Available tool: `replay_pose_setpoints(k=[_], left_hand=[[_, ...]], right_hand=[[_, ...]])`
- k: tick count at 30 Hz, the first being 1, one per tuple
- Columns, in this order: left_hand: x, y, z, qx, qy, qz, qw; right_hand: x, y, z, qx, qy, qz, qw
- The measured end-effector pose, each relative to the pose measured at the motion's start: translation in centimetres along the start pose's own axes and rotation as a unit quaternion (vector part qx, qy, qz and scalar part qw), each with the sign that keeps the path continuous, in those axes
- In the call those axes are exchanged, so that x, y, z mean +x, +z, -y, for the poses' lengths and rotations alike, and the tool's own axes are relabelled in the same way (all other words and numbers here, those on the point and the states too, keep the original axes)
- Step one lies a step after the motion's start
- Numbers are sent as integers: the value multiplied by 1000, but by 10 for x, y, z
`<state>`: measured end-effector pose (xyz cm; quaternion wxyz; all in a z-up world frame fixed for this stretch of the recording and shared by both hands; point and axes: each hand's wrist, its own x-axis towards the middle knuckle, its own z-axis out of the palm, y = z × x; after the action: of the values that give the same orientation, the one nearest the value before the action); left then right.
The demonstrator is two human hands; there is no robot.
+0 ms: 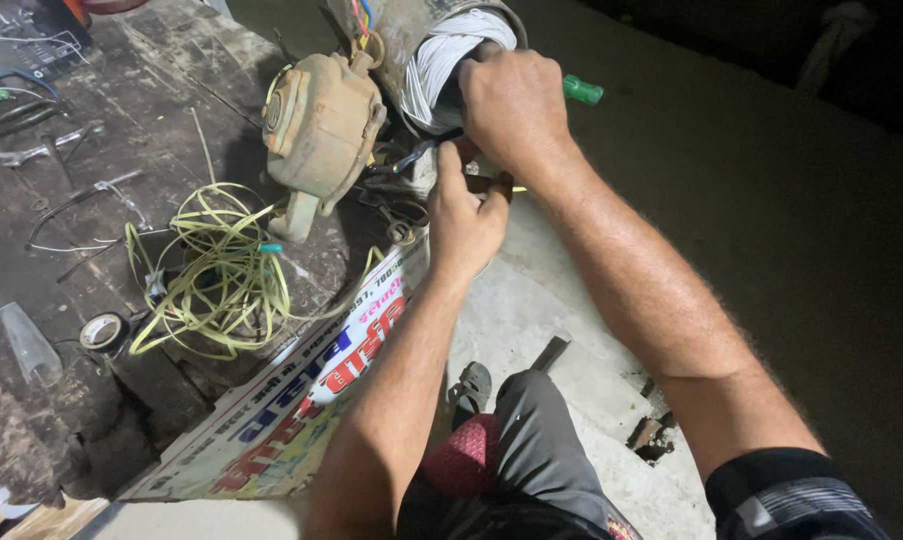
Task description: The person works on a disassembled electric motor placed on a cluttered workbench. They repeatedly pull yellow tie strips from a spool, cut them with scissors, and use a screwdriver to secure the motor's internal windings. The person ties the windings in place and adjusts the components throughout the clip.
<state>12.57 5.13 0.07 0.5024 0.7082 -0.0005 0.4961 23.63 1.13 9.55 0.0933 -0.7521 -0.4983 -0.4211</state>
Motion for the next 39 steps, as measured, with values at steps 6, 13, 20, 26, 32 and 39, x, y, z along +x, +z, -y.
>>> replay_pose_setpoints(k=[6, 13, 20, 26, 32, 39], left_hand=[[14, 18, 12, 22, -59, -11, 998], [36, 21, 10, 66, 1, -41, 997], [42, 20, 6, 87, -100, -3, 991], [39, 22, 23, 138, -91, -32, 986], [43, 21, 30, 168, 166, -94, 967], [40, 29, 18, 27, -67, -32, 997]], right_hand=[[-12, -33, -21, 238, -21, -10, 971], [-58, -56, -35, 72, 40, -273, 958], [-44, -18, -69, -46, -37, 10, 998], [-65, -40, -84, -59, -90, 57, 993], [-79, -72, -42, -141, -22, 130, 981], [-116, -107, -78, 95, 96, 201, 970]])
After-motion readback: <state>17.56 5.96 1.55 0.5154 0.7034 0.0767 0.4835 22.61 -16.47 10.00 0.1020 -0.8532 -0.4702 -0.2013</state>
